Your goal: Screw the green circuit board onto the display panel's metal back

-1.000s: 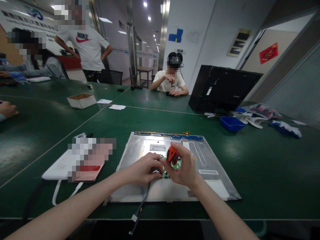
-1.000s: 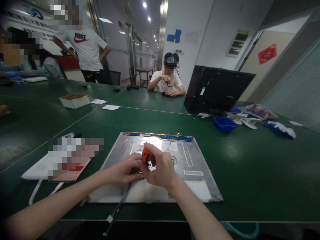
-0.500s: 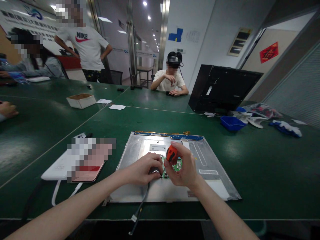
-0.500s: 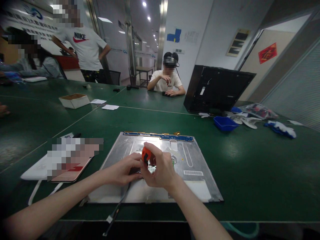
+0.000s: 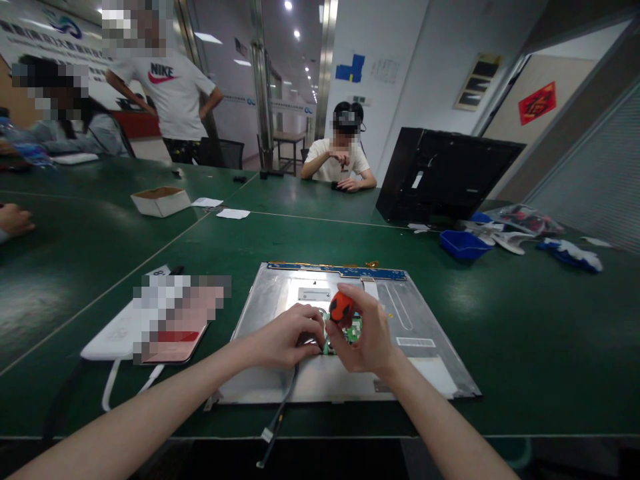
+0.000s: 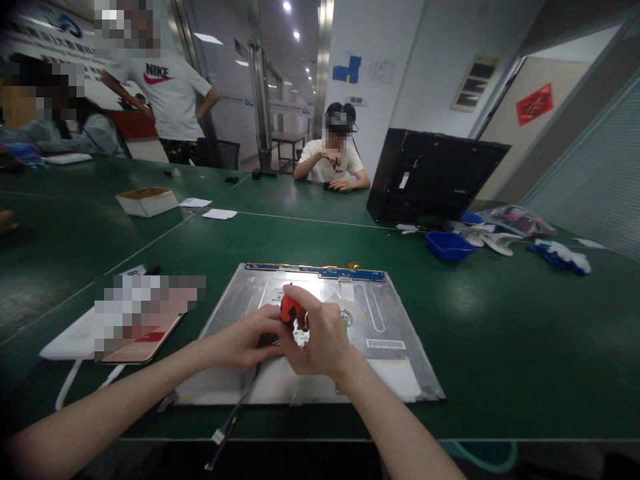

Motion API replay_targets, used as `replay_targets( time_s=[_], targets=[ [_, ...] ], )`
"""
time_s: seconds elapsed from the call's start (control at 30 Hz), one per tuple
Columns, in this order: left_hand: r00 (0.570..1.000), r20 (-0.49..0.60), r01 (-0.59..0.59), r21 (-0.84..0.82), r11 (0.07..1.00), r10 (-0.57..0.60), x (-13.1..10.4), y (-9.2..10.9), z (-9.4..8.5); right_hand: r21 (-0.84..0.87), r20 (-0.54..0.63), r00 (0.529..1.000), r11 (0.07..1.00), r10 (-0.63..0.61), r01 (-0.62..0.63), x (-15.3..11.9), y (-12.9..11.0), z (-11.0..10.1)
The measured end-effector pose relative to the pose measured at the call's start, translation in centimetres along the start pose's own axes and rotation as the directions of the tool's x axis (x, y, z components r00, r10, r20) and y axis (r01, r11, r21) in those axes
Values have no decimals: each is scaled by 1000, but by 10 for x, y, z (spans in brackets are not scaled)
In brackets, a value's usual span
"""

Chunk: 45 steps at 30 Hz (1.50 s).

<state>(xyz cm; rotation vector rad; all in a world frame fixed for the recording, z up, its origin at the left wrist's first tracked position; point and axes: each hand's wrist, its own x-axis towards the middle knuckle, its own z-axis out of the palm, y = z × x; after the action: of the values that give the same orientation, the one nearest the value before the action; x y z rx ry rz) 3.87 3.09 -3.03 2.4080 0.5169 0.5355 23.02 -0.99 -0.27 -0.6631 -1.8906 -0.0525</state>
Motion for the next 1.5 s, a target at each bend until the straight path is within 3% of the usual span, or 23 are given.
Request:
replay_targets(
  time_s=[0.57,1.1,1.3,1.5],
  targets=[
    [1000,-10,-18,-8,1000,18,1,0,-1,-32,-63,998,999,13,-15,0,-2,2],
    [1000,12,-10,20,1000,10,1,1,-1,40,13,1000,999,25,-26,0,-1,-1],
    [1000,-2,-11,17,1000,11,0,0,0,-4,-25,999,999,44,-44,1,-3,0],
    [1000,-17,-4,6,1000,4,-1,0,0,-70,-55,998,997,-16,12,2,-2,0]
  ],
)
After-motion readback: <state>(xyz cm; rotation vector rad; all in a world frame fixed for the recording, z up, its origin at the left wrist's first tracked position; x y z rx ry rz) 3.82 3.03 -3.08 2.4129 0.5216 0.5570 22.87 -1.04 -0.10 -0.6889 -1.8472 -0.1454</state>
